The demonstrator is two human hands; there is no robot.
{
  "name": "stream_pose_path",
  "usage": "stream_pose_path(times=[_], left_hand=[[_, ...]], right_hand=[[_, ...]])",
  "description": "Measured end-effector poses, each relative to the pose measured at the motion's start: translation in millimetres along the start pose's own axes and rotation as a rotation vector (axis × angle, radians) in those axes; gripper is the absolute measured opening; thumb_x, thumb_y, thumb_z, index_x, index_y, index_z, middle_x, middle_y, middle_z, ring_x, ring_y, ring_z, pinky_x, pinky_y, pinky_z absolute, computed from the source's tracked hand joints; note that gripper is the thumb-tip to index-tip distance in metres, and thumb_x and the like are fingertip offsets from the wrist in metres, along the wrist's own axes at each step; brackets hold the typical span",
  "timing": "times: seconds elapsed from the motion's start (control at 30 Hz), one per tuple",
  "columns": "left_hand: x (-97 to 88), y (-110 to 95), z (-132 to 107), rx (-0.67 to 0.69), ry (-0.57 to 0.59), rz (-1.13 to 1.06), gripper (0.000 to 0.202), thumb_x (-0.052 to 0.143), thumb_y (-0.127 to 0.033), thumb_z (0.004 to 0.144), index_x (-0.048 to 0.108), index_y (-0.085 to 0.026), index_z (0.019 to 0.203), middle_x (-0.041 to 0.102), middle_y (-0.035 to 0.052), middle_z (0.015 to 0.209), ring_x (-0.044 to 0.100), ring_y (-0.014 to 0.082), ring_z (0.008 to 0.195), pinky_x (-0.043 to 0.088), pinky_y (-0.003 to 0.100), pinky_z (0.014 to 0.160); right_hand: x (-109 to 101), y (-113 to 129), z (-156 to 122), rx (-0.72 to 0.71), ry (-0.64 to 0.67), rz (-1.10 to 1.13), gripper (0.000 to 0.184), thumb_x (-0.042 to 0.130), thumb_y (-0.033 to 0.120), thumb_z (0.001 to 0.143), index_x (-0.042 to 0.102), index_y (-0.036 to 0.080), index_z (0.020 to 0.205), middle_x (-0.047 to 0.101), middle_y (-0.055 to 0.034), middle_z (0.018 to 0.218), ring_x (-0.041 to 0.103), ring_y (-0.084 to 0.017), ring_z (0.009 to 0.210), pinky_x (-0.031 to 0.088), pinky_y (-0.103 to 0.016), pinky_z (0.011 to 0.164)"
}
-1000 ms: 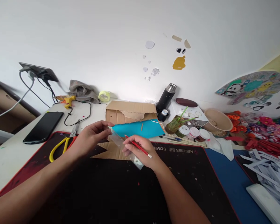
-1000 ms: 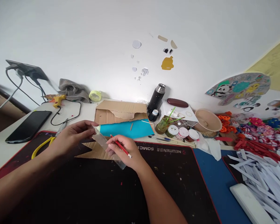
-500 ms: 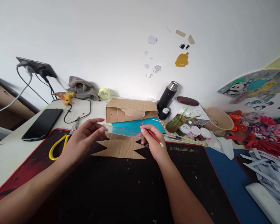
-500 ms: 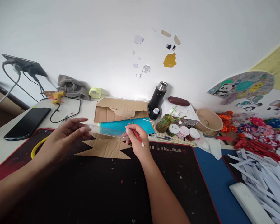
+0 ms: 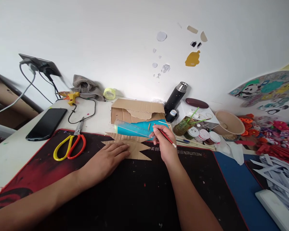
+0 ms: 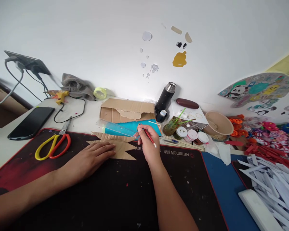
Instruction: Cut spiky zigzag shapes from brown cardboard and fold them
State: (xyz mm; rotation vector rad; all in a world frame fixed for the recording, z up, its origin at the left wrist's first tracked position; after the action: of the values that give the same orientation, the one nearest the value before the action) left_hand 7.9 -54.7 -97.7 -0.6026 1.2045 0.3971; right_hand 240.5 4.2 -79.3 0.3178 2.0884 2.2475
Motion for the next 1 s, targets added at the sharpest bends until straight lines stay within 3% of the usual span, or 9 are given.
stream_pose_path(times=[0.17, 0.3, 0.4, 0.57, 0.7, 0.83, 1.0], left_hand=[[-11.7, 17, 0, -0.011, -0.052, 0.036, 0.038, 0.048, -0.021, 0.111, 0.072, -0.022, 0.14, 0.071, 0.012, 0.149, 0.067, 0.0315, 0.137, 0.055, 0.049, 0.111], [-29.7, -2, -8, 0.078, -0.154, 0.095, 0.034, 0.05, -0.02, 0.11, 0.075, -0.021, 0.133, 0.081, 0.0106, 0.128, 0.076, 0.0281, 0.117, 0.058, 0.044, 0.101], [-35.3, -17, -10, 0.114, -0.208, 0.168, 0.038, 0.051, -0.017, 0.109, 0.07, -0.021, 0.142, 0.077, 0.0108, 0.14, 0.071, 0.0287, 0.128, 0.055, 0.044, 0.108], [-16.4, -17, 0, 0.011, -0.149, 0.261, 0.044, 0.049, -0.022, 0.11, 0.063, -0.015, 0.152, 0.056, 0.0163, 0.164, 0.06, 0.0323, 0.146, 0.05, 0.048, 0.118], [-1.9, -15, 1, -0.019, -0.12, 0.263, 0.046, 0.045, -0.026, 0.112, 0.064, -0.01, 0.15, 0.059, 0.0187, 0.161, 0.06, 0.0323, 0.146, 0.05, 0.048, 0.119], [0.6, -14, -4, -0.059, -0.148, 0.206, 0.045, 0.046, -0.027, 0.112, 0.065, -0.013, 0.15, 0.062, 0.0169, 0.159, 0.06, 0.0321, 0.146, 0.048, 0.049, 0.12], [-0.5, -13, -4, -0.084, -0.141, 0.241, 0.046, 0.043, -0.03, 0.113, 0.068, -0.011, 0.148, 0.061, 0.0171, 0.159, 0.061, 0.0323, 0.145, 0.048, 0.048, 0.119]], right_hand=[[8, -3, -6, 0.008, 0.095, -0.113, 0.032, 0.074, 0.053, 0.094, 0.072, 0.022, 0.103, 0.073, -0.0013, 0.079, 0.057, -0.013, 0.053, 0.049, -0.028, 0.053], [15, -5, -11, -0.005, 0.169, -0.256, 0.032, 0.068, 0.053, 0.1, 0.072, 0.022, 0.107, 0.075, -0.0022, 0.082, 0.061, -0.014, 0.057, 0.052, -0.028, 0.056], [20, -9, -15, 0.0, 0.225, -0.318, 0.033, 0.066, 0.054, 0.102, 0.072, 0.022, 0.109, 0.076, -0.0033, 0.083, 0.064, -0.016, 0.06, 0.053, -0.028, 0.057], [24, -7, -18, -0.095, 0.272, -0.522, 0.027, 0.059, 0.048, 0.107, 0.072, 0.024, 0.11, 0.079, -0.0036, 0.084, 0.071, -0.02, 0.067, 0.056, -0.032, 0.065], [30, 1, -21, -0.254, 0.28, -0.772, 0.025, 0.055, 0.041, 0.109, 0.074, 0.027, 0.106, 0.082, -0.0054, 0.092, 0.077, -0.026, 0.082, 0.058, -0.038, 0.077], [29, 12, -21, -0.374, 0.213, -0.83, 0.024, 0.054, 0.038, 0.109, 0.075, 0.028, 0.104, 0.083, -0.0063, 0.1, 0.078, -0.028, 0.09, 0.059, -0.041, 0.085], [10, 16, -14, -0.316, 0.09, -0.801, 0.023, 0.059, 0.041, 0.107, 0.075, 0.026, 0.111, 0.082, -0.0078, 0.101, 0.077, -0.028, 0.09, 0.059, -0.039, 0.084]])
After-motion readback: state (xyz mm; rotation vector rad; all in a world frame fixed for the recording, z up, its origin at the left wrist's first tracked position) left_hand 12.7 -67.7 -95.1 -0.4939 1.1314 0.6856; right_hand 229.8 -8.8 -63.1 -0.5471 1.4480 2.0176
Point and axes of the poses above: each hand's wrist, its own z-axis towards the middle knuckle, its own x-axis out of the palm, y = z × x, the point moved 7 cm from there along z, towards the middle knuckle
